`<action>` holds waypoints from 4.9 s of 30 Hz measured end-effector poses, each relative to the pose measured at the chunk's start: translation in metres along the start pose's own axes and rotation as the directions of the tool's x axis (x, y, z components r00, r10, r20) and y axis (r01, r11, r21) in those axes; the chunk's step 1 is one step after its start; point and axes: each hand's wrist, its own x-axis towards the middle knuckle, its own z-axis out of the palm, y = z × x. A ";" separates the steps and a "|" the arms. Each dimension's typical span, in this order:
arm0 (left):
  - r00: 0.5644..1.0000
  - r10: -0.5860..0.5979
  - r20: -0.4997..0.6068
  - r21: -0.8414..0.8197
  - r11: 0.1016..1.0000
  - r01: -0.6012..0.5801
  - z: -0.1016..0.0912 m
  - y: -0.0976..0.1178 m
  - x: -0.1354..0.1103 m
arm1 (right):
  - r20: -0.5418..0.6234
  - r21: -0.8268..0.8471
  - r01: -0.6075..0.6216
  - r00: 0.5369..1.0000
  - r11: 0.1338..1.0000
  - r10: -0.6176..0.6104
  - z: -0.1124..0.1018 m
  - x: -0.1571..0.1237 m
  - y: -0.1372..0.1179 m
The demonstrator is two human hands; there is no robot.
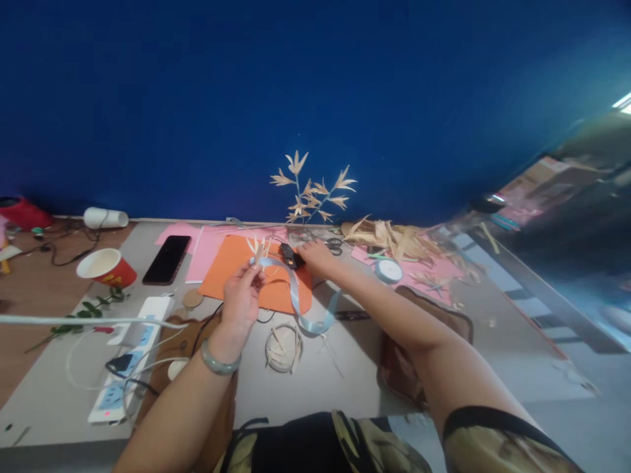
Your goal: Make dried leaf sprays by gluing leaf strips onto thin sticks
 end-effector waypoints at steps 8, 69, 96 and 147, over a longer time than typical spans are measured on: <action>1.000 -0.011 0.028 -0.028 1.000 0.012 -0.001 -0.001 0.001 | -0.112 0.185 -0.103 0.986 0.977 0.125 -0.010 -0.021 0.014; 0.983 0.105 0.151 0.085 0.989 -0.119 0.004 -0.004 -0.008 | -0.209 0.610 0.095 0.977 0.787 0.044 -0.060 -0.086 -0.064; 0.981 0.117 0.157 0.100 0.986 -0.134 0.004 -0.005 -0.007 | -0.189 0.570 0.089 0.982 0.817 0.026 -0.069 -0.089 -0.067; 0.974 -0.004 0.226 -0.018 1.000 0.009 0.004 -0.001 -0.009 | -0.351 0.421 0.197 0.935 0.885 -0.041 -0.050 -0.092 -0.060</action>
